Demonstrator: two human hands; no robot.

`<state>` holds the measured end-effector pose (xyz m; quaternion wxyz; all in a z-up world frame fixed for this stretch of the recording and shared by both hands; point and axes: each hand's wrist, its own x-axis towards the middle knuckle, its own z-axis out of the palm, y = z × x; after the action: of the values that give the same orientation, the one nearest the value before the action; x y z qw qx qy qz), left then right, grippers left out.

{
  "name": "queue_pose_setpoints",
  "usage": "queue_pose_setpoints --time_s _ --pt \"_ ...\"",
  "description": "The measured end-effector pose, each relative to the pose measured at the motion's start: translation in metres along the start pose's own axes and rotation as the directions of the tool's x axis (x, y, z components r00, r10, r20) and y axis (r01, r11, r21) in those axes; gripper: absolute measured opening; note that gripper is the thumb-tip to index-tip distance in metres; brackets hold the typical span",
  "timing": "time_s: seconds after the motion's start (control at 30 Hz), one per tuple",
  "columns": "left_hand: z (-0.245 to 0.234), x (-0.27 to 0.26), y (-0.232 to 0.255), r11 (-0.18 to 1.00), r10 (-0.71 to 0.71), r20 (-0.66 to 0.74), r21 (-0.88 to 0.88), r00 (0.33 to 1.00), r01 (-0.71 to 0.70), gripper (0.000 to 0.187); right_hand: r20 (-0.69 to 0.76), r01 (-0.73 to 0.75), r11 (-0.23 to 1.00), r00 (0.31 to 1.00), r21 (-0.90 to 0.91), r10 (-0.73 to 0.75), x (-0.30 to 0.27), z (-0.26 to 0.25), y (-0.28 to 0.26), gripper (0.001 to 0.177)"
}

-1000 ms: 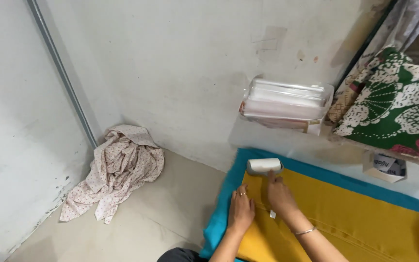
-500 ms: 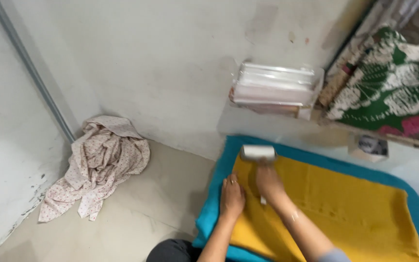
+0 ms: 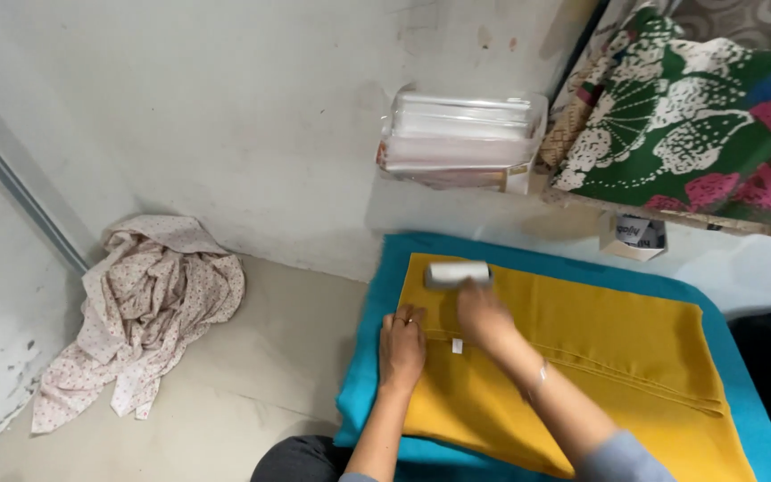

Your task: A person uses a lint roller to clean a yellow garment on a blue mat and then folds it.

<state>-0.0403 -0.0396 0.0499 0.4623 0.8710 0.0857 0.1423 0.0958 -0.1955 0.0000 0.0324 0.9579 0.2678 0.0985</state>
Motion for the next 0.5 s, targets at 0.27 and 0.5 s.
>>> queue_pose_setpoints --time_s 0.27,0.5 --pt "0.048 0.007 -0.054 0.905 0.282 -0.172 0.374 0.944 -0.202 0.023 0.263 -0.142 0.963 0.962 0.228 0.079 -0.092 -0.097 -0.022 0.045" --pt "0.065 0.051 0.017 0.942 -0.085 -0.12 0.313 0.989 0.119 0.028 0.046 -0.104 0.991 0.993 -0.086 0.108 -0.08 -0.104 0.082 0.05"
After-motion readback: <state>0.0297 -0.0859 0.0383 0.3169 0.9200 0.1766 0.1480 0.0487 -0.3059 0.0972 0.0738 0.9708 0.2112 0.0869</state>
